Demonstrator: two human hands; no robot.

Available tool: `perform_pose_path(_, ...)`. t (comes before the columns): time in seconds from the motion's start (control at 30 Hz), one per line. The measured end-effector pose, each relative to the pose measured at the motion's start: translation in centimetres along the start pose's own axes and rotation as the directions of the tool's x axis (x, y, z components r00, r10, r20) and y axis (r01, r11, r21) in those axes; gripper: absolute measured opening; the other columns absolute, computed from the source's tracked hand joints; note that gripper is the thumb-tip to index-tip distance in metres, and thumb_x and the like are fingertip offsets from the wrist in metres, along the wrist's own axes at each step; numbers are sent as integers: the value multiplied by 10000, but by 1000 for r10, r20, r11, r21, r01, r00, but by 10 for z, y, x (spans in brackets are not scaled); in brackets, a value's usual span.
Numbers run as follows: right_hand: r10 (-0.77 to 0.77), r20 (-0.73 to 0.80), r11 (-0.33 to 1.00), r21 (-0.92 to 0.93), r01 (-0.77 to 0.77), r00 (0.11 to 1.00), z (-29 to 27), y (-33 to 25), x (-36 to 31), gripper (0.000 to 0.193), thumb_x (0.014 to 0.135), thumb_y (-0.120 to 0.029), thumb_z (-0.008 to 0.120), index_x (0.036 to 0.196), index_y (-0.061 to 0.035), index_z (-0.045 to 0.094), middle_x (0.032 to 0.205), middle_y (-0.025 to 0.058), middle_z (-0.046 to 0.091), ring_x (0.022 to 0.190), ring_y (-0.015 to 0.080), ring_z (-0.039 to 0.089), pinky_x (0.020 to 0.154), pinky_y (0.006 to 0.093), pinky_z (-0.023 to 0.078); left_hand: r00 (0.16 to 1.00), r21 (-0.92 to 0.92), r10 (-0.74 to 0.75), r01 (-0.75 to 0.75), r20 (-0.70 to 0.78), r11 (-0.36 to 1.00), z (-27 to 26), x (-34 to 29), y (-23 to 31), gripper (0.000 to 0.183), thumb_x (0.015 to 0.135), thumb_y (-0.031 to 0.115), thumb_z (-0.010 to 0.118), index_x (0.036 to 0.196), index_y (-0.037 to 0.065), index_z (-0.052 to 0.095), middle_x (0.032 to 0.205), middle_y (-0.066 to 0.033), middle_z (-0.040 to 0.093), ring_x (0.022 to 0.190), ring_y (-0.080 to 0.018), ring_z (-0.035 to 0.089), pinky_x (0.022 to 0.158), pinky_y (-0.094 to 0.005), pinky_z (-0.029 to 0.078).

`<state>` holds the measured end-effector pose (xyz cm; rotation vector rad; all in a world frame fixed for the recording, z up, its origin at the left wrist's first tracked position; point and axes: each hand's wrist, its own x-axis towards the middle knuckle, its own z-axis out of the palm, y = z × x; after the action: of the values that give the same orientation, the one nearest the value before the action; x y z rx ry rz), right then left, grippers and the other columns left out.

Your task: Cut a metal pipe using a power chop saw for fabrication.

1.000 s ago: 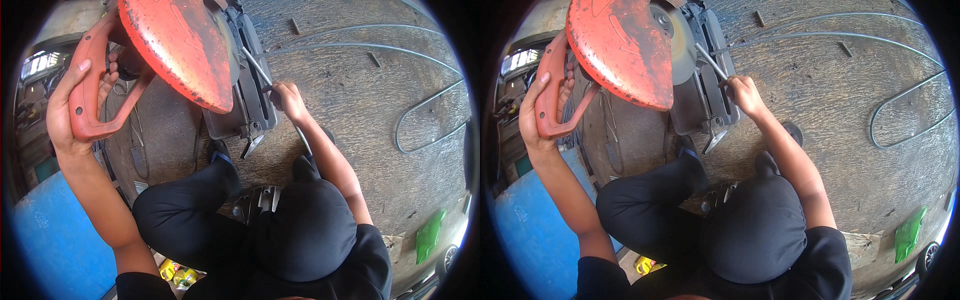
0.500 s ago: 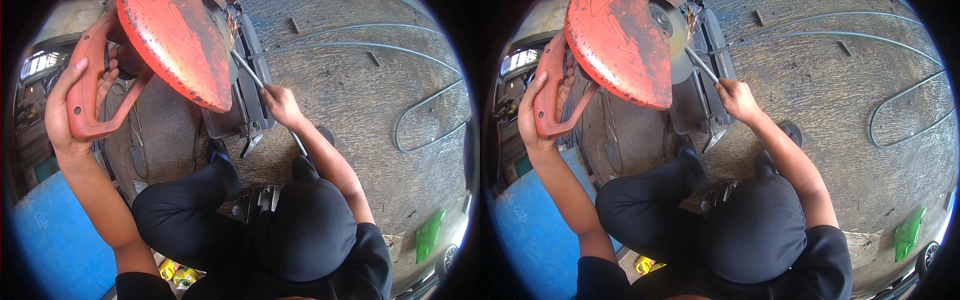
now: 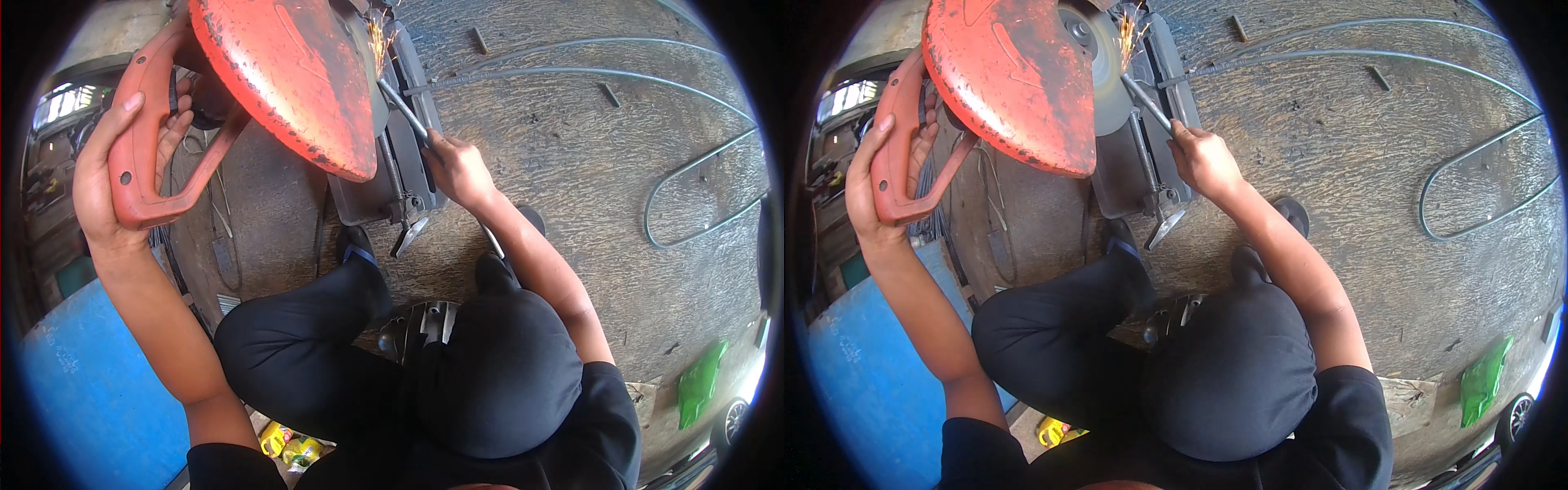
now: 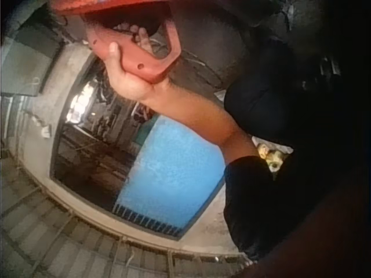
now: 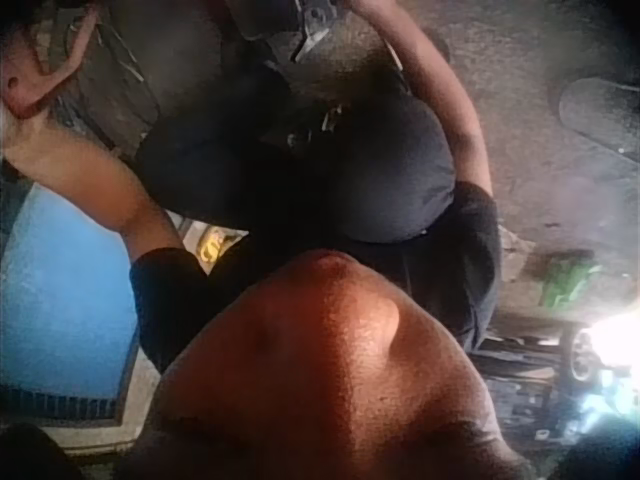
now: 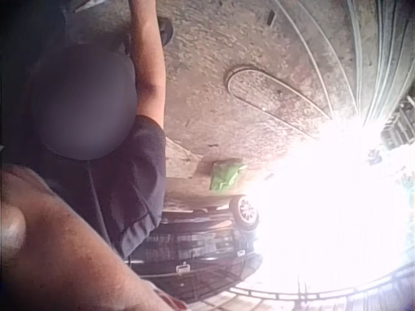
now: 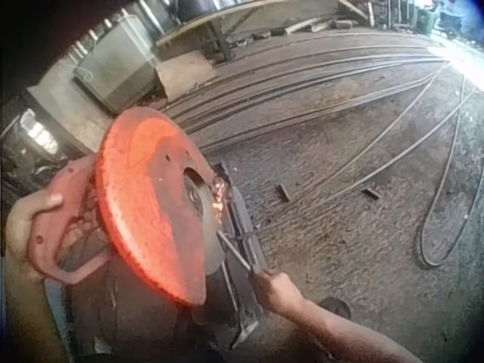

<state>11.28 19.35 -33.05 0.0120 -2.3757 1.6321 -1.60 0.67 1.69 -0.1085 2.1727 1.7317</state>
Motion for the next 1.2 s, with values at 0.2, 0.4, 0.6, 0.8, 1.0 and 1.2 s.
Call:
perform_pose_path(0.2,99,-85,992,83,-92,991,-6,-1,-1,261,862,-121,561,1052,47,623,663,153,597,569,284,593,543,370,448,1000,34,8,-7,-14,999,1,4,-7,504,857,99,567,1270,-140,404,1137,-251,566,1022,-280,592,934,-367,483)
perform_pose_path(0.4,431,405,384,726,-571,806,-9,13,-4,311,910,-168,454,980,65,648,600,-22,480,511,69,417,483,230,338,999,54,-2,0,36,999,-10,1,0,545,817,47,576,1286,-142,374,1153,-252,548,1023,-281,587,948,-379,479)
perform_pose_path(0.6,406,451,474,639,-605,795,-17,8,2,293,904,-159,483,974,73,647,582,-20,486,510,72,431,480,237,351,1000,16,-20,20,6,1000,1,-2,-1,563,816,63,562,1299,-142,356,1178,-257,534,1070,-294,572,984,-385,462)
perform_pose_path(0.8,357,342,786,392,-477,869,-13,6,2,263,911,-180,507,909,59,618,560,68,500,524,138,485,516,314,389,999,5,-29,29,16,1000,0,-2,-1,564,821,70,554,1303,-141,352,1193,-259,527,1091,-299,563,1006,-394,444)
perform_pose_path(1.0,309,230,909,213,-358,923,-18,-5,4,214,900,-161,527,853,44,566,593,198,509,540,287,549,564,388,431,1000,11,-14,14,24,1000,2,0,-2,576,821,73,551,1317,-135,344,1221,-253,518,1134,-312,542,1031,-393,420)
perform_pose_path(1.2,252,166,952,135,-275,953,-17,-11,5,154,876,-109,557,872,45,553,663,238,557,650,408,596,585,432,449,999,32,52,-52,7,998,5,0,-3,561,831,85,566,1309,-127,363,1250,-244,505,1144,-311,534,1047,-387,397)
